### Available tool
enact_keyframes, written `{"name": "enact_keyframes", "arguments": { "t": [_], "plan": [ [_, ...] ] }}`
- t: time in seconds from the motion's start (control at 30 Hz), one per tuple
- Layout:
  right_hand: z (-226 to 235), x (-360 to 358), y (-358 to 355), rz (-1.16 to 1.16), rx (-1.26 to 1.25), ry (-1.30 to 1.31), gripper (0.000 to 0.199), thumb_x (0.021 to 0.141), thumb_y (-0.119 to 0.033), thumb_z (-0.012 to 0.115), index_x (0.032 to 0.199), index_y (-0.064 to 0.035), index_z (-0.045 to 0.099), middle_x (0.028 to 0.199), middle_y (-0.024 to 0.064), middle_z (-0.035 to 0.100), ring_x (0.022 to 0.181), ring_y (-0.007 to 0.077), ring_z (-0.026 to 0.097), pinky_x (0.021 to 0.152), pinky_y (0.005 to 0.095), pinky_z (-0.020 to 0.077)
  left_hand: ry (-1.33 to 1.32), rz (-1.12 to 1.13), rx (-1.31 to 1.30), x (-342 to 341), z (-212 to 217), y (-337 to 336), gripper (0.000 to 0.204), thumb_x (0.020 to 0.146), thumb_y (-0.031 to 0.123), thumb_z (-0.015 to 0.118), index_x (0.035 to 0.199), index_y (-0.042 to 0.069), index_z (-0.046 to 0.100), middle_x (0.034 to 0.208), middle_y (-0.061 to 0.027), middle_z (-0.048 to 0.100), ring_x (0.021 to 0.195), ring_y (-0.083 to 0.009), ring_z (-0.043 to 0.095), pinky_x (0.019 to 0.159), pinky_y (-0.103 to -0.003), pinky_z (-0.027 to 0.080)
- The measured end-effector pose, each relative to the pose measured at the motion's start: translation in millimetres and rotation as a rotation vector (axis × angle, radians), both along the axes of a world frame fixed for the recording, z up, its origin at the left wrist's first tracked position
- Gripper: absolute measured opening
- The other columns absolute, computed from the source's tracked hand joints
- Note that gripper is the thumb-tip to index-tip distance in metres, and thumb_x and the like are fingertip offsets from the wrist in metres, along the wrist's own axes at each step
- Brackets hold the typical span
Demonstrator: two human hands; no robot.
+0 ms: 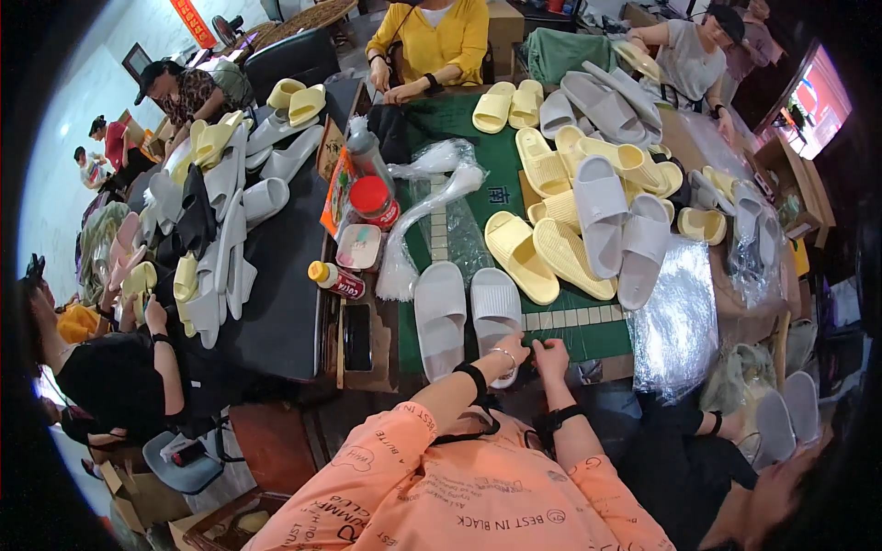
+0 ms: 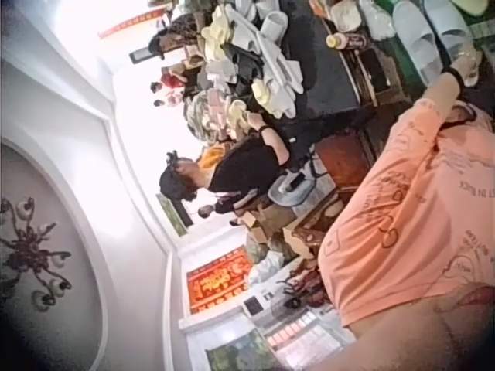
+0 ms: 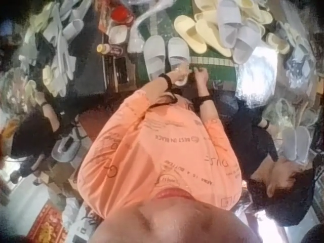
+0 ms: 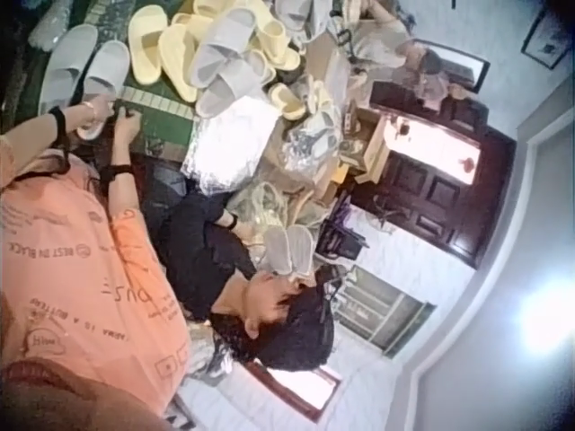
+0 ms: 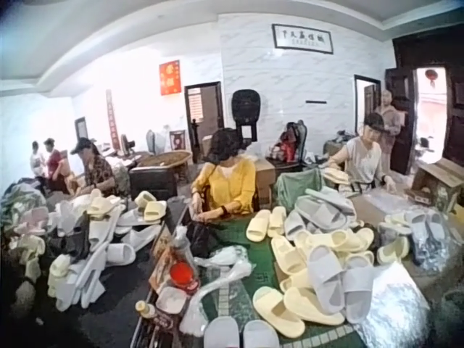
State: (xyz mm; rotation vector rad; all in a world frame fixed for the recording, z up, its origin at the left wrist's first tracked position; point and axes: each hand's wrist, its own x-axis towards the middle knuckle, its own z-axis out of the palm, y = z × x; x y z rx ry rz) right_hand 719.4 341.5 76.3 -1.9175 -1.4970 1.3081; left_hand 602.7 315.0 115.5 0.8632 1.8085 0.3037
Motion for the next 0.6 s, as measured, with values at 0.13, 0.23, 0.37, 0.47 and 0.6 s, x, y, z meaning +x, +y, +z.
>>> {"name": "enact_keyframes", "arguments": {
  "t": [0.13, 0.23, 0.37, 0.47, 0.6],
  "plan": [
    [27.1, -8.1, -10.4, 0.322, 0.097, -0.393, 0.033, 0.072, -0.027, 0.055, 0.091, -0.0013, 0.045, 0.079, 0.0217, 0.056, 0.076, 0.0366, 0.054, 0.064, 0.0428, 0.0430, 0.058, 0.001, 0.114, 13.3, -11.9, -9.4, 0.041, 0.074, 0.023, 0.049, 0.109, 0.002, 0.047, 0.096, -0.0165, 0.056, 0.088, -0.0276, 0.053, 0.076, -0.032, 0.042],
    [27.7, -11.9, -13.1, 0.406, 0.107, -0.412, 0.025, 0.073, -0.022, 0.053, 0.088, -0.0029, 0.048, 0.079, 0.0191, 0.057, 0.074, 0.0365, 0.054, 0.063, 0.0415, 0.0431, 0.011, 0.022, 0.098, 15.0, -28.9, -12.4, 0.040, 0.074, 0.025, 0.048, 0.108, 0.003, 0.048, 0.099, -0.0171, 0.054, 0.094, -0.0299, 0.050, 0.081, -0.031, 0.040],
    [0.7, -1.4, -4.3, 0.335, 0.080, -0.326, 0.019, 0.069, -0.021, 0.055, 0.075, -0.0030, 0.056, 0.074, 0.0161, 0.058, 0.071, 0.0325, 0.055, 0.061, 0.0390, 0.0438, 0.002, 0.032, 0.104, 17.0, -34.9, -10.2, 0.039, 0.074, 0.025, 0.049, 0.106, 0.004, 0.050, 0.099, -0.0171, 0.054, 0.092, -0.0285, 0.052, 0.079, -0.031, 0.041],
    [-7.2, 2.5, 0.8, 0.175, 0.030, -0.086, 0.018, 0.065, -0.019, 0.059, 0.067, -0.0017, 0.060, 0.066, 0.0107, 0.059, 0.061, 0.0181, 0.057, 0.057, 0.0285, 0.0441, -0.037, 0.059, 0.067, 9.9, -37.8, -8.1, 0.030, 0.077, 0.020, 0.048, 0.102, 0.004, 0.052, 0.088, -0.0129, 0.058, 0.077, -0.0220, 0.057, 0.066, -0.030, 0.046],
    [13.1, -3.2, -2.6, -0.101, -0.276, 0.608, 0.008, 0.072, -0.008, 0.053, 0.073, -0.0012, 0.056, 0.064, 0.0036, 0.054, 0.056, 0.0119, 0.049, 0.051, 0.0231, 0.0389, -0.464, 0.230, 0.096, 2.8, -26.8, -8.2, 0.021, 0.081, 0.019, 0.043, 0.082, 0.001, 0.054, 0.068, -0.0065, 0.056, 0.058, -0.0155, 0.056, 0.050, -0.026, 0.046]
  ]
}}
